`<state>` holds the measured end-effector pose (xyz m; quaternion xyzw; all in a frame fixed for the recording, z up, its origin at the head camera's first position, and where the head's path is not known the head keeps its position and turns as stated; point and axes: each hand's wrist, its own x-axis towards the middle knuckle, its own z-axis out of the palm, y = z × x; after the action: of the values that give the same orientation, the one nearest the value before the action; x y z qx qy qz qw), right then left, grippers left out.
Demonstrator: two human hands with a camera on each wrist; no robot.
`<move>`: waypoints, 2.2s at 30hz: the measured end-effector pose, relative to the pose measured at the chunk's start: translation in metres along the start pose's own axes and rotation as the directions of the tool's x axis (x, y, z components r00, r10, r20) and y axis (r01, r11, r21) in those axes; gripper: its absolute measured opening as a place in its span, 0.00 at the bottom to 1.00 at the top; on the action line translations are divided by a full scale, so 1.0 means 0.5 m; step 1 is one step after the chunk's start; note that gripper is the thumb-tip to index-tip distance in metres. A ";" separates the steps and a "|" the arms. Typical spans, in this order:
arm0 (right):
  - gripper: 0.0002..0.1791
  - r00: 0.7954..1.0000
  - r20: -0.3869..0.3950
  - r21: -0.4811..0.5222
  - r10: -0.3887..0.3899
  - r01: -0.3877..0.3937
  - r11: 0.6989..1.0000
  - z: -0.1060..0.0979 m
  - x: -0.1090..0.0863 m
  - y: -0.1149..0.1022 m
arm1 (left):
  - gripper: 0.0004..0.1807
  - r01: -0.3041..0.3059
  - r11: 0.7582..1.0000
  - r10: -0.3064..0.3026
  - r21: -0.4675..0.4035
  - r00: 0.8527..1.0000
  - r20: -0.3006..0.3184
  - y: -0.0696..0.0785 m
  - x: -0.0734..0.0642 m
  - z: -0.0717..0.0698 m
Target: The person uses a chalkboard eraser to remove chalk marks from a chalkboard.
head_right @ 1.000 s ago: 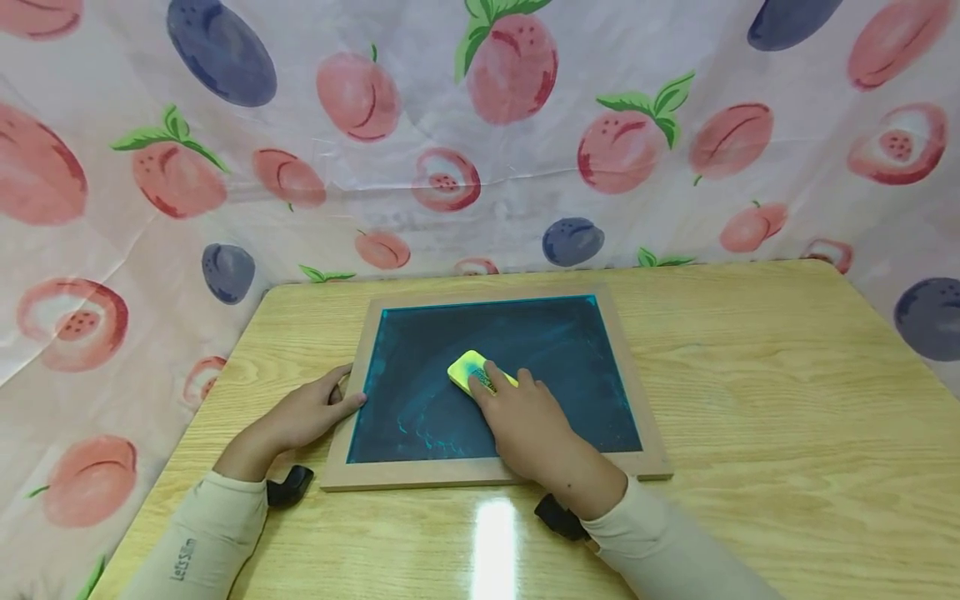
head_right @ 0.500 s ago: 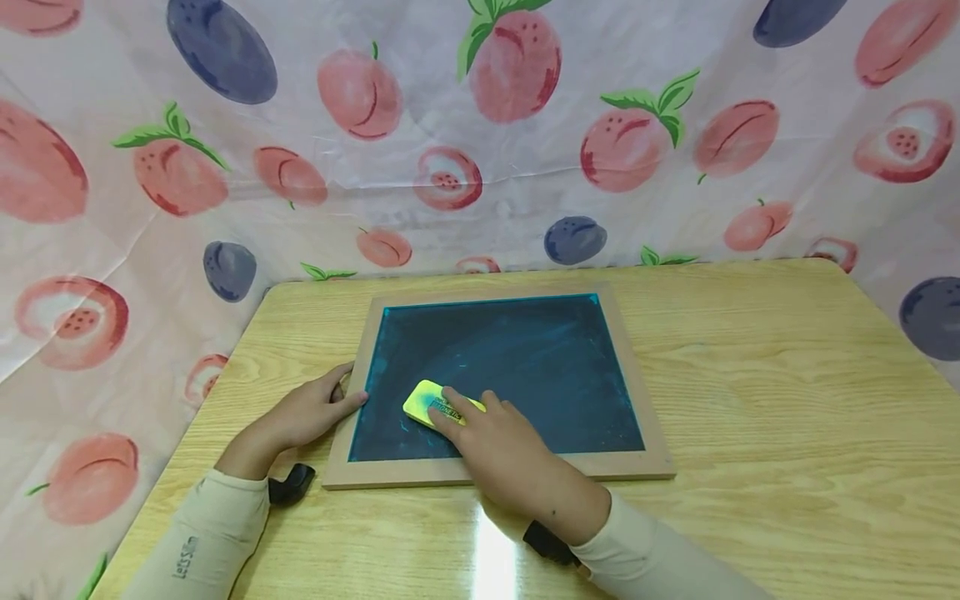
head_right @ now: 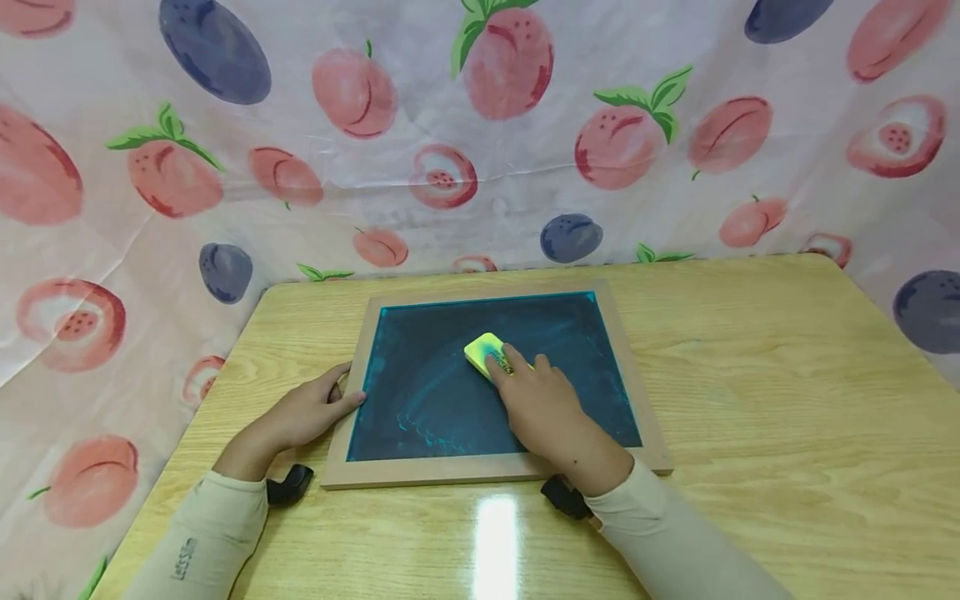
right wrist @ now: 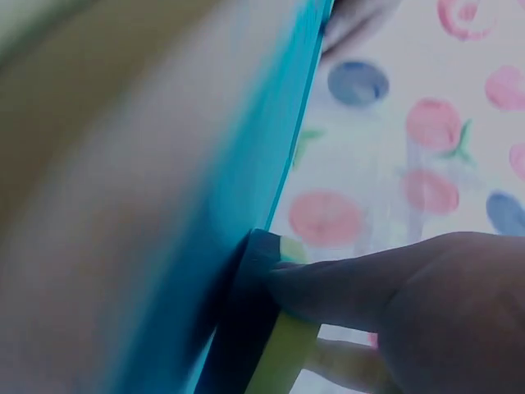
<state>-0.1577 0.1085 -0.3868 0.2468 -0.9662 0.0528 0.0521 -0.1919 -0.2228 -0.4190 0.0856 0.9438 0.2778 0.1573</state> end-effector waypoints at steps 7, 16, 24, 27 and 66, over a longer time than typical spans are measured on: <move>0.22 0.997 -0.003 -0.050 0.080 -0.080 0.996 -0.014 0.002 0.045 | 0.33 -0.021 1.000 0.021 -0.004 1.000 0.003 -0.001 -0.005 0.000; 0.21 0.999 -0.007 -0.047 0.050 -0.050 0.998 -0.013 0.005 0.046 | 0.35 -0.032 0.999 0.032 0.010 0.999 -0.002 0.001 -0.005 -0.001; 0.22 1.000 -0.002 -0.007 -0.013 0.013 1.000 -0.004 0.007 0.014 | 0.36 -0.009 1.000 0.009 0.005 1.000 0.006 0.000 -0.003 0.000; 0.23 0.999 -0.003 -0.002 -0.047 0.047 0.999 -0.001 0.004 -0.006 | 0.37 -0.003 1.000 0.003 0.000 1.000 0.002 0.001 -0.001 0.001; 0.23 0.999 -0.034 -0.106 0.023 -0.026 0.994 -0.005 -0.018 0.044 | 0.37 -0.006 1.000 0.005 0.016 1.000 0.010 -0.004 -0.003 0.002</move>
<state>-0.1602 0.1324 -0.3874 0.2308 -0.9697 0.0060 0.0802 -0.1904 -0.2241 -0.4204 0.0909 0.9450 0.2701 0.1605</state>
